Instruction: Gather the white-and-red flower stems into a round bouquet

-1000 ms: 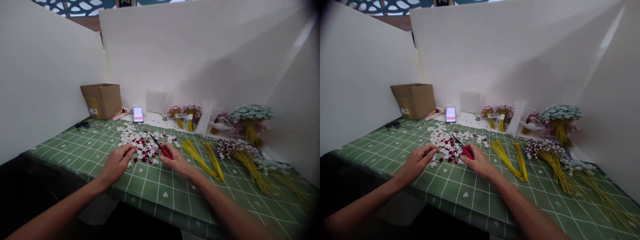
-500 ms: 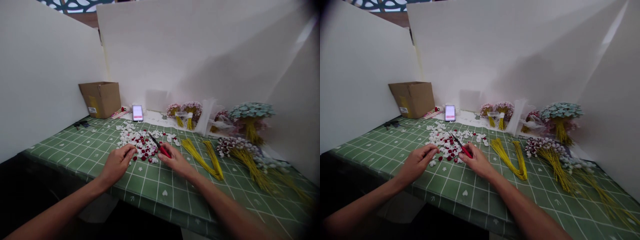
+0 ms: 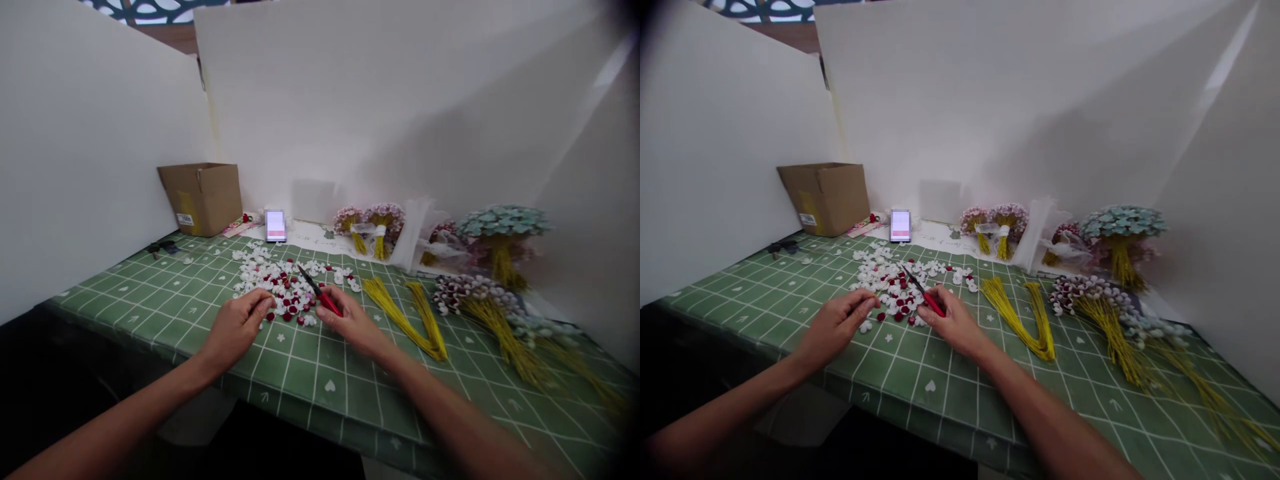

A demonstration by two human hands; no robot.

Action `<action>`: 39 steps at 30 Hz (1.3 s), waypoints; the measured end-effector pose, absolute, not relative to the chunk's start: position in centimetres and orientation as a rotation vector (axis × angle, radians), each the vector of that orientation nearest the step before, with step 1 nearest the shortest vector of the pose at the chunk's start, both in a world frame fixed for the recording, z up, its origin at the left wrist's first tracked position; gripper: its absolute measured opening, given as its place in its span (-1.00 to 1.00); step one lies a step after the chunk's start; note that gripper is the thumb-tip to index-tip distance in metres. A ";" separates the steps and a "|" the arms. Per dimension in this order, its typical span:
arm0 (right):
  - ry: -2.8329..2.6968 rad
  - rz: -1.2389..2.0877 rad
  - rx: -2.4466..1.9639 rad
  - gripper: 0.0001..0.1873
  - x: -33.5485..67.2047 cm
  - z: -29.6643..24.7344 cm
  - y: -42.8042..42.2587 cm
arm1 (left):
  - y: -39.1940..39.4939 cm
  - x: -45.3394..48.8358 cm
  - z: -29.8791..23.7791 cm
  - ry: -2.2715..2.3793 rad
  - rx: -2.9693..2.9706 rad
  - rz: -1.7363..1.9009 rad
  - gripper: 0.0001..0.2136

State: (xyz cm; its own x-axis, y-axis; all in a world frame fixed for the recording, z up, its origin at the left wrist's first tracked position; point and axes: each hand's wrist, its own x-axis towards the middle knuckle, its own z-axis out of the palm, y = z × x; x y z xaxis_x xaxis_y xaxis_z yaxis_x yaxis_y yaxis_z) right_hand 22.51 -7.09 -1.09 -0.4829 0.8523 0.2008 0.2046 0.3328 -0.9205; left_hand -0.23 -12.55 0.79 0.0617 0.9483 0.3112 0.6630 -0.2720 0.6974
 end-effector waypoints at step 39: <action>-1.837 1.038 -1.117 -0.69 24.1 -0.5 -5.9 | -11.5 -1.6 1.1 1.613 1.885 1.005 -0.72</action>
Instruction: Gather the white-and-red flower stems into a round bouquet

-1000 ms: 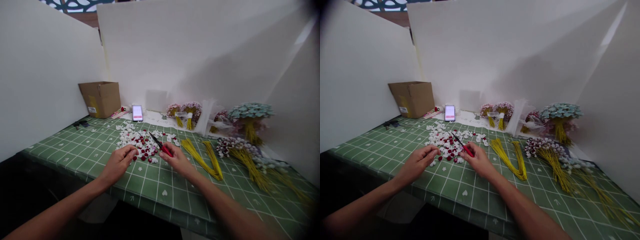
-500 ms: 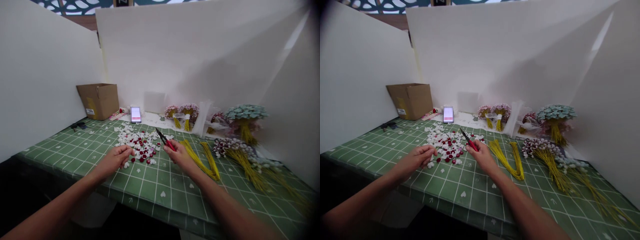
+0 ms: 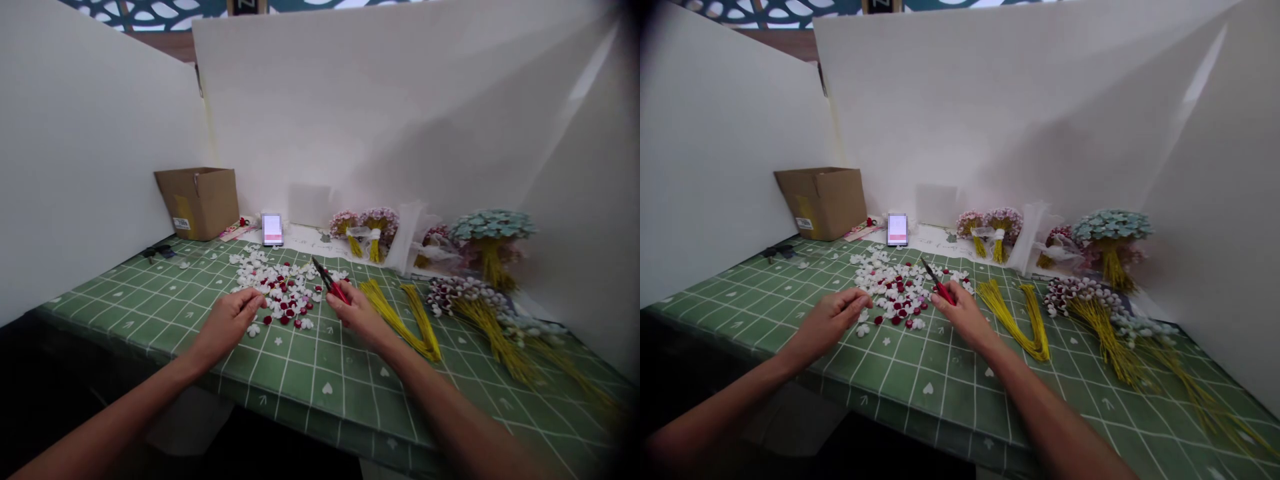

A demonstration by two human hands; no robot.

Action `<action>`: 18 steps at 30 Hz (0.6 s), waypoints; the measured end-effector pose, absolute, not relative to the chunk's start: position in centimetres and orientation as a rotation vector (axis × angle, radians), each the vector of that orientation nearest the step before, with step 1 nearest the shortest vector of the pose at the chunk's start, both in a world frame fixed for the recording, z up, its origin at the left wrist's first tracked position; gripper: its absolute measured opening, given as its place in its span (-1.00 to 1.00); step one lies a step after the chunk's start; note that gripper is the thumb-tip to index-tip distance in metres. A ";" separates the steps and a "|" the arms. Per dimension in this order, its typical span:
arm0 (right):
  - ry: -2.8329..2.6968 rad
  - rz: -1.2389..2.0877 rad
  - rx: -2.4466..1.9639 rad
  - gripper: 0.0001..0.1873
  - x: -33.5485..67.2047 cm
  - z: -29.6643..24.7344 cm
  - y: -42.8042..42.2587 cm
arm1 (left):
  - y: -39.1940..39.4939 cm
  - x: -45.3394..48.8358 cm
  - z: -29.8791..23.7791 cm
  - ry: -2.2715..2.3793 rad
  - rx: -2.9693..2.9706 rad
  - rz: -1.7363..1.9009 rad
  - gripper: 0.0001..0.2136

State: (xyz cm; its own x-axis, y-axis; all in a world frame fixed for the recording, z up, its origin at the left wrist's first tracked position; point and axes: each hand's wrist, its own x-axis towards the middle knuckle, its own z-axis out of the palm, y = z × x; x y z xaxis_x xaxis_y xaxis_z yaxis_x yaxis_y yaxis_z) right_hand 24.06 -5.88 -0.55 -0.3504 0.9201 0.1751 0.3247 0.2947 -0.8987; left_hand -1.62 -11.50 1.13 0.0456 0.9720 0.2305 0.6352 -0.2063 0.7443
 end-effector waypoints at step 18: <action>-1.579 1.385 -1.062 -0.65 23.2 -0.6 -6.9 | -11.5 -1.5 0.4 1.622 2.057 1.062 -0.72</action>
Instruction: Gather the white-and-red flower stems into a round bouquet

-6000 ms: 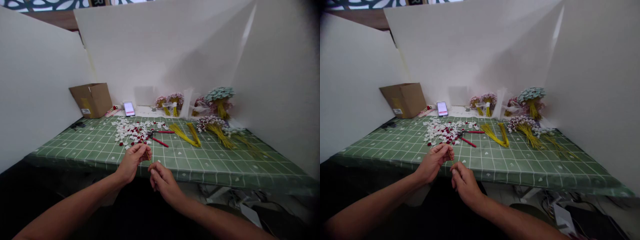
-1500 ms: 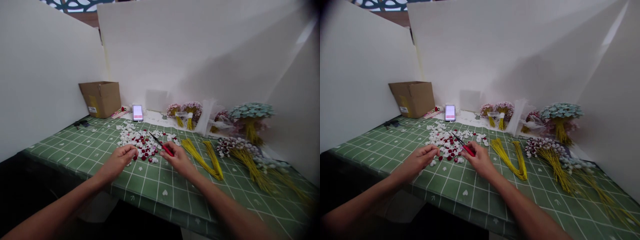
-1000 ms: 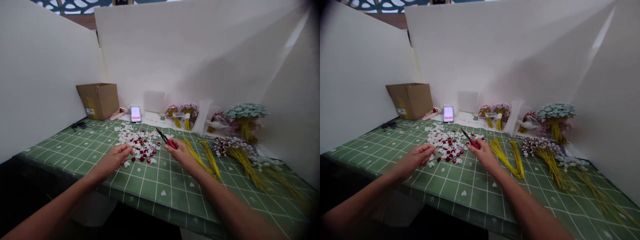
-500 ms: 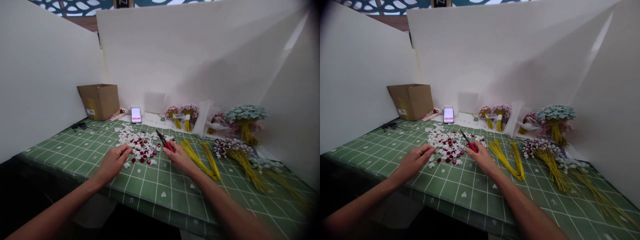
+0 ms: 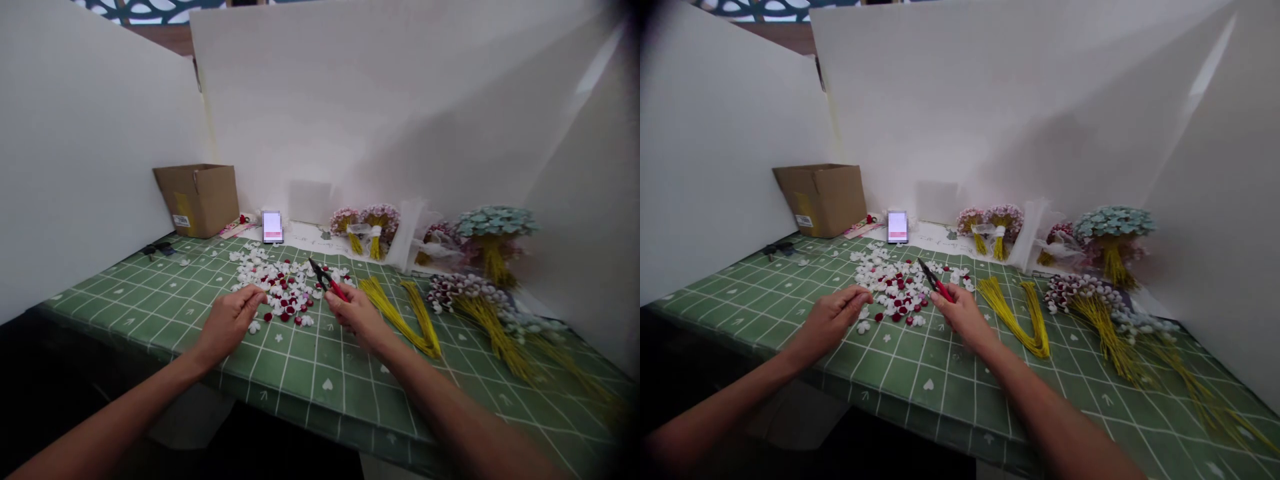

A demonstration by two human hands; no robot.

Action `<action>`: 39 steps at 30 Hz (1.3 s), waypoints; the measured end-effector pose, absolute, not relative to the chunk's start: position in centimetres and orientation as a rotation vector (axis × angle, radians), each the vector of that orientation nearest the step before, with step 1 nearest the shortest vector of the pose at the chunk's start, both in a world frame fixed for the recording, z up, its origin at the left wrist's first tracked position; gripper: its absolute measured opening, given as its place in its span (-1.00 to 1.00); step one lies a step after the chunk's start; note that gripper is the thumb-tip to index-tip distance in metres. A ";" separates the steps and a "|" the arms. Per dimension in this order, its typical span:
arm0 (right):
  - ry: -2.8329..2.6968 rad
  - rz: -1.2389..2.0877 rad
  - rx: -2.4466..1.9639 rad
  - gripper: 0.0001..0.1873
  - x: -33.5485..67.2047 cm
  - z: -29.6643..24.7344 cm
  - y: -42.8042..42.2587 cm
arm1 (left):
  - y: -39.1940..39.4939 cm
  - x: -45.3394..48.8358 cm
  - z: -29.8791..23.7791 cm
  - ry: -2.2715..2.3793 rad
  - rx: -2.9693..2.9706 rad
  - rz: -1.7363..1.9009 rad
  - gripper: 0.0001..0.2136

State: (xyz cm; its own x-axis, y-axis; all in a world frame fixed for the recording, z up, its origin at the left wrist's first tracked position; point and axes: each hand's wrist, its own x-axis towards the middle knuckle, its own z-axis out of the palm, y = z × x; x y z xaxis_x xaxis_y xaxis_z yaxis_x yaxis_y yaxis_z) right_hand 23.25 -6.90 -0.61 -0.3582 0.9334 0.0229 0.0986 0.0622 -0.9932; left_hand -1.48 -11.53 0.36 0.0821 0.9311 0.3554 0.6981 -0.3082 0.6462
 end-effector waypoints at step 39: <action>-1.835 1.213 -1.049 -0.67 22.3 -0.6 -7.8 | -11.6 -0.8 0.1 1.572 1.892 1.091 -0.74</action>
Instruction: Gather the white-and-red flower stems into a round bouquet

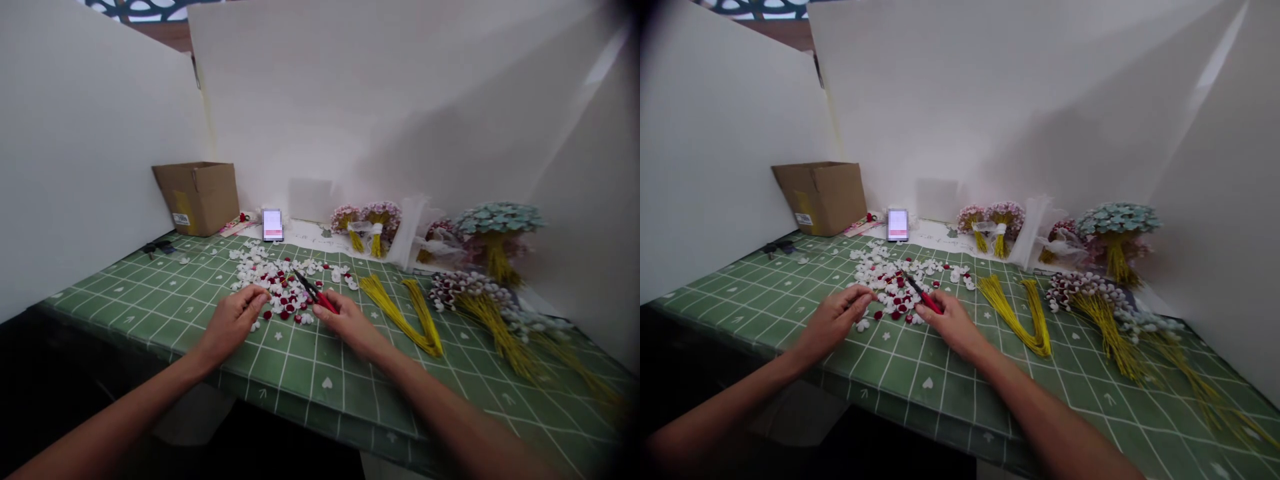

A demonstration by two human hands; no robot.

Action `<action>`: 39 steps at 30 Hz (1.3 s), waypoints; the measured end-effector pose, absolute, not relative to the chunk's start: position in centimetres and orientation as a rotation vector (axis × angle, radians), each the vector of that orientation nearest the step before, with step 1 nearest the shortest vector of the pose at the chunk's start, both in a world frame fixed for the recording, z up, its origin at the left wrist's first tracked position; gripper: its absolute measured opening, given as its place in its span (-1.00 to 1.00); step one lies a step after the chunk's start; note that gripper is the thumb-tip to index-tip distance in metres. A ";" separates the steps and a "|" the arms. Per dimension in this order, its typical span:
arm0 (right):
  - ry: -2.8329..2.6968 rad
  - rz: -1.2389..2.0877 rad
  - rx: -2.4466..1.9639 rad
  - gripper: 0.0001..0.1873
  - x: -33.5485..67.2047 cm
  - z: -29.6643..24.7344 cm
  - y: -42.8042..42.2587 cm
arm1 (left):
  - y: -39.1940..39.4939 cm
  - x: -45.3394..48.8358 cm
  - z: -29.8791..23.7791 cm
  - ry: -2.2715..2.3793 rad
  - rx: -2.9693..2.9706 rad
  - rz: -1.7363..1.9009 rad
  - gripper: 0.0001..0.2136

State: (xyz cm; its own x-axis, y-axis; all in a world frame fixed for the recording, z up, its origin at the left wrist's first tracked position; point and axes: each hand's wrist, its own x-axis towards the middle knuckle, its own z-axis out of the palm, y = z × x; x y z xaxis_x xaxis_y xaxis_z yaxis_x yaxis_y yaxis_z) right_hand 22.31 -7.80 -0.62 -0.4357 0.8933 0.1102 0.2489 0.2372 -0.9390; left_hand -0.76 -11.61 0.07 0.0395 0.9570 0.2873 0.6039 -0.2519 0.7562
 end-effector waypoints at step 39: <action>-2.299 -0.043 -0.980 -0.76 18.4 -0.7 -7.5 | -12.1 -1.2 1.8 1.379 1.802 1.099 -0.81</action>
State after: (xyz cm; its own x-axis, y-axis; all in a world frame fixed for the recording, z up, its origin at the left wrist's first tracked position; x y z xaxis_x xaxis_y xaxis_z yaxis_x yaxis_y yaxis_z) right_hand 18.37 -7.53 -0.67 -0.5237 0.6395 0.5628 0.6599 0.7224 -0.2067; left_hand -1.22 -12.13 1.78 0.1127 0.9624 0.2471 0.4551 -0.2711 0.8482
